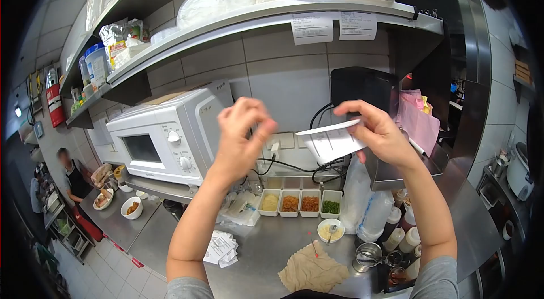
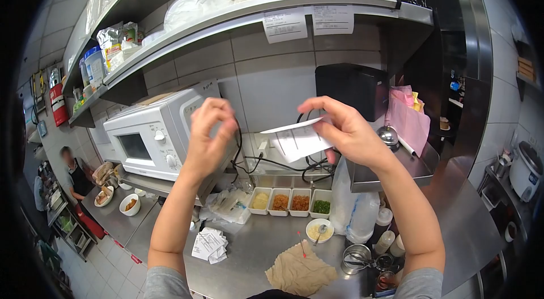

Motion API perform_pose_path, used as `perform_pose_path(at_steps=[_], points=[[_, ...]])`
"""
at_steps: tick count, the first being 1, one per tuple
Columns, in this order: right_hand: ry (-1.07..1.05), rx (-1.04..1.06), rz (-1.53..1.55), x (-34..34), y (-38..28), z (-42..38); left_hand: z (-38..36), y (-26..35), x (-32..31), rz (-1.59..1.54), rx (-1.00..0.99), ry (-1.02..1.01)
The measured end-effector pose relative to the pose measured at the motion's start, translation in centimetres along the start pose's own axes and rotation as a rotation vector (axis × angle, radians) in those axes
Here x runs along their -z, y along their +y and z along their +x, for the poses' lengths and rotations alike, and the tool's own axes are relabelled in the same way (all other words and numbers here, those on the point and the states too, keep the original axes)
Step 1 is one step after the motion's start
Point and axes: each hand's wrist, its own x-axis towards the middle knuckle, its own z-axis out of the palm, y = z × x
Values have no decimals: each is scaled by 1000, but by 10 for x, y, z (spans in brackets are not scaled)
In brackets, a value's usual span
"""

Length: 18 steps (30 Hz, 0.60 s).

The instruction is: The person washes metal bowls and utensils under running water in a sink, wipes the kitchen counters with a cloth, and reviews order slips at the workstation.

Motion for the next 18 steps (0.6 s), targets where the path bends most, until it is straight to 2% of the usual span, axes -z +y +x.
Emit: perform_pose_path(at_steps=[2,3,5,7,8,10,13,18], points=[[-57,-15,32,-7,5,9,0,11,-11,-185,-155,-44],[-51,-7,46,-10,6,12,-1,10,-16,-304,-154,-134],[-37,12,75,-15,7,17,-5,-2,-18,-463,-76,-227],[-23,39,104,-13,9,20,-1,-18,-17,-542,68,-228],[-13,62,127,-10,14,21,2,-21,-14,-708,216,-127],[-9,80,133,-2,25,20,10,-52,-12,-740,303,173],[11,14,82,0,36,12,28,-87,-2,-866,430,408],[-2,-52,112,-2,44,-1,47,-118,0,-938,472,505]])
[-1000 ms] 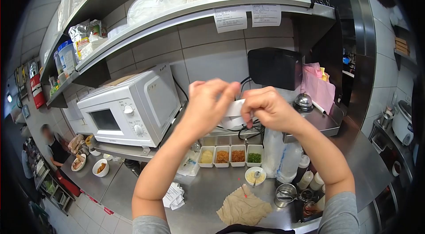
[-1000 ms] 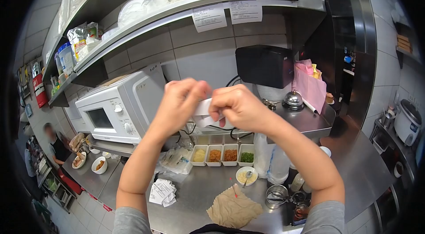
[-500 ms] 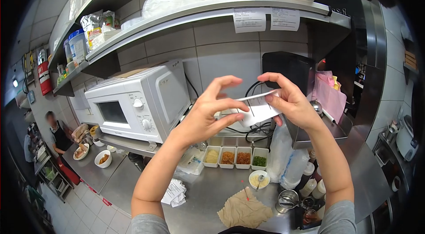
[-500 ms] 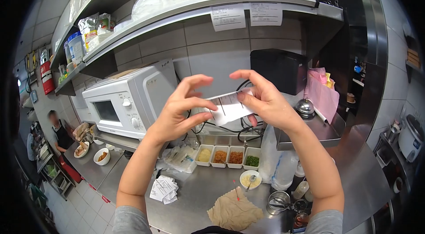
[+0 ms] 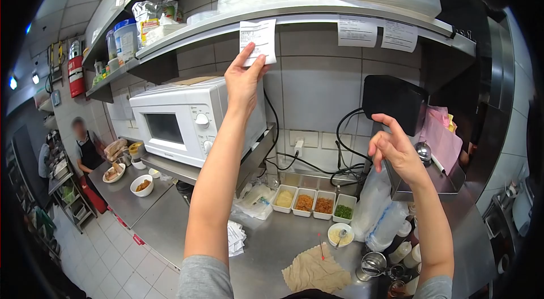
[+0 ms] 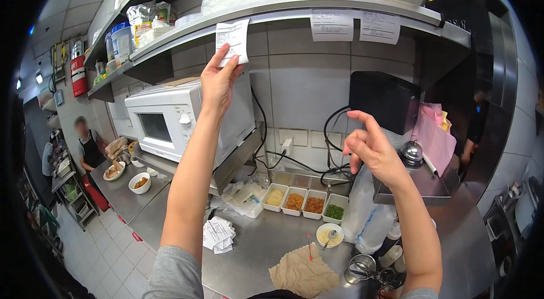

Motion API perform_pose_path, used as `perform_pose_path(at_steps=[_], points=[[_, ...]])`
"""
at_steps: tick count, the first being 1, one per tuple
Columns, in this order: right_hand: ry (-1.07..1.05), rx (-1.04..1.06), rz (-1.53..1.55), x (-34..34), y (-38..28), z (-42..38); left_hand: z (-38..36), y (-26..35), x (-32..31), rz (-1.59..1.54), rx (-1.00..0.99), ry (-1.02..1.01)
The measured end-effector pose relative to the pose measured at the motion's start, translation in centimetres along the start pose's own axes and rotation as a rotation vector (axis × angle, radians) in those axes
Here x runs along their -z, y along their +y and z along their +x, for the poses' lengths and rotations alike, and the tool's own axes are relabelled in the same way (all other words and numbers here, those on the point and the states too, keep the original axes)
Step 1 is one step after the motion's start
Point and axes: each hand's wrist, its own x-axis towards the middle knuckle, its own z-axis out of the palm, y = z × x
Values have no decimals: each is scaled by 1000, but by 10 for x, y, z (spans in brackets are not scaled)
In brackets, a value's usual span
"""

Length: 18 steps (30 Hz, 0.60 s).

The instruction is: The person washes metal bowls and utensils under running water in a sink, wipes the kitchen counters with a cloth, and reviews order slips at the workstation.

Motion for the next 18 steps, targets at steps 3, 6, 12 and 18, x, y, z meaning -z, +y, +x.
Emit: perform_pose_path(at_steps=[3,6,12,18], points=[[-18,-6,11,-1,0,-5,20,-2,-4,-32,-50,-8],[-34,1,17,-4,1,-11,30,4,-8,-51,-128,-47],[-108,-65,106,-29,20,-43,-43,5,6,21,64,26],[-65,-346,19,-64,84,-78,-203,-7,59,-2,568,-243]])
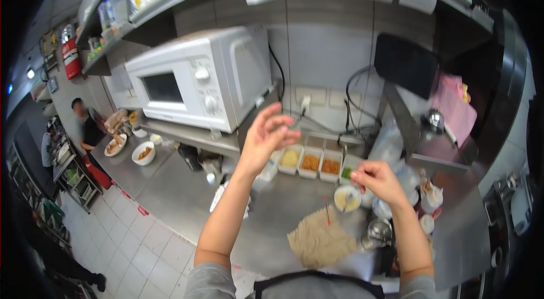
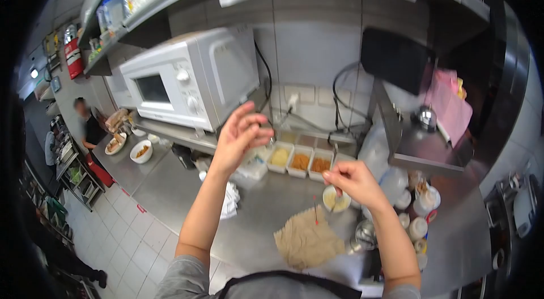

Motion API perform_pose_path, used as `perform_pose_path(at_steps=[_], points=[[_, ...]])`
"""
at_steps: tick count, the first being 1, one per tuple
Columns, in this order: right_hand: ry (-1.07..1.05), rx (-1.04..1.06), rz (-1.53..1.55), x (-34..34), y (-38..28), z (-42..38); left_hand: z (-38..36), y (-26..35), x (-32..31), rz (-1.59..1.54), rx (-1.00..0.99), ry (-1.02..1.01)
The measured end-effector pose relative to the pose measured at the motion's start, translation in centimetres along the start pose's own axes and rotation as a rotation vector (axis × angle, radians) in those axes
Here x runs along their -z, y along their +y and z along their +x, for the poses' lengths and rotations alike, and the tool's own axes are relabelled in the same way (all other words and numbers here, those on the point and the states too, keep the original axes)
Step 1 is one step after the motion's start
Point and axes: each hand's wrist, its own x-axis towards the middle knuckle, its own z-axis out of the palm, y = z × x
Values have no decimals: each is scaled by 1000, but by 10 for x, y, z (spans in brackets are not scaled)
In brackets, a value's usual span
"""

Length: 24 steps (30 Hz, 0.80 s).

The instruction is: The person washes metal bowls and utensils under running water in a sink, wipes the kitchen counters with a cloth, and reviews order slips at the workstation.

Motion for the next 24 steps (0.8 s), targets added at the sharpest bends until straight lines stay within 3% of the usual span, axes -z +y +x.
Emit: perform_pose_path(at_steps=[3,7,8,10,11,13,17,18,21,22,24], points=[[49,-170,-89,-19,41,0,-73,-61,17,39,313,38],[90,-233,-183,-52,117,-6,-162,-111,44,71,522,223],[35,-135,-475,-57,140,-8,-181,-115,48,73,573,256],[-25,-228,-842,-70,187,-14,-214,-123,60,89,650,332],[-60,-261,-1025,-77,205,-16,-224,-125,67,152,655,343],[37,-404,-1022,-91,230,-17,-241,-125,81,282,658,378],[129,-516,-1083,-104,266,-19,-250,-147,132,708,401,565],[99,-543,-1064,-105,266,-18,-250,-159,146,873,192,628],[35,-560,-1004,-100,254,-11,-235,-160,160,1064,187,709],[25,-530,-981,-96,251,-13,-229,-157,163,1006,309,709],[56,-493,-954,-94,251,-18,-225,-173,174,1320,316,684]])
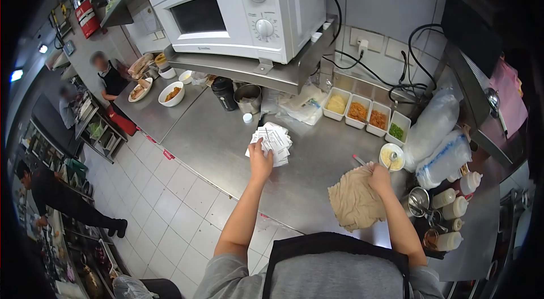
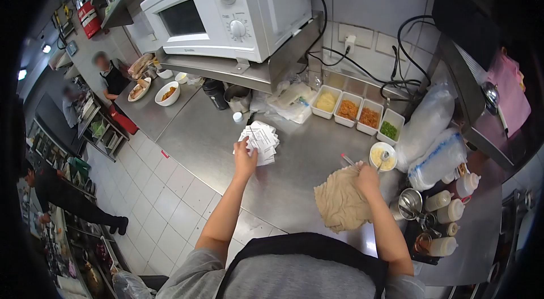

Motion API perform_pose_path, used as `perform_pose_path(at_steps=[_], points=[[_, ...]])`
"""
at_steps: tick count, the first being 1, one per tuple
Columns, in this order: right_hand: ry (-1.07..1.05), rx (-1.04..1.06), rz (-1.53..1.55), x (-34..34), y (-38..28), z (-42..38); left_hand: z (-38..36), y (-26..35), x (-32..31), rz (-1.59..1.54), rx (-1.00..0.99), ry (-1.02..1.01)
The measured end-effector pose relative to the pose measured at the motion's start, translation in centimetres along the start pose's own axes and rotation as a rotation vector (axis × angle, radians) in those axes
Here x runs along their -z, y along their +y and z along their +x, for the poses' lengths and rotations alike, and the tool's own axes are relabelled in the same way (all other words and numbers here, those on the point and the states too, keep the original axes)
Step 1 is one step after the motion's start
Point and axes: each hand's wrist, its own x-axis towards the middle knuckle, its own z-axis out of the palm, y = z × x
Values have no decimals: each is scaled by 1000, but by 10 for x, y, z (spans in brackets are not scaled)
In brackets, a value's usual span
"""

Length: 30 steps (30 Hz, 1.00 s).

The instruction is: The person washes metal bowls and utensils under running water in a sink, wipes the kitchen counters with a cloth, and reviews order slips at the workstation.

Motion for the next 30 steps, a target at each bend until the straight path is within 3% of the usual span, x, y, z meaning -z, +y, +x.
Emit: perform_pose_path(at_steps=[1,2,4,6,8,11,14,19,21,22,23,25,27,28,30], points=[[37,-9,14,-3,2,-4,3,1,-6,143,-39,28],[73,-17,29,-6,3,-8,2,4,-13,245,91,-98],[154,88,157,2,-13,-38,0,7,-30,281,81,-122],[65,147,199,-12,-12,-64,3,14,-47,265,71,-146],[270,494,-15,-47,-6,-97,20,14,-70,209,41,-137],[191,425,18,-57,-5,-94,43,0,-96,114,-39,-121],[126,393,-63,-53,-15,-76,38,-3,-92,-195,-178,22],[63,410,9,-60,-49,-19,-15,-2,-17,-271,-124,67],[5,488,-31,-66,-85,-6,-37,-13,21,-311,-37,72],[94,520,-42,-80,-105,-5,-50,-30,35,-305,-38,79],[-1,517,-43,-95,-125,-4,-61,-36,52,-351,8,93],[-108,617,26,-113,-170,-20,-85,-68,78,-359,26,89],[-119,758,45,-145,-203,-40,-107,-88,106,-174,51,64],[-78,891,-42,-153,-211,-51,-116,-84,118,-245,159,48],[-43,942,67,-145,-217,-71,-136,-102,123,-272,125,89]])
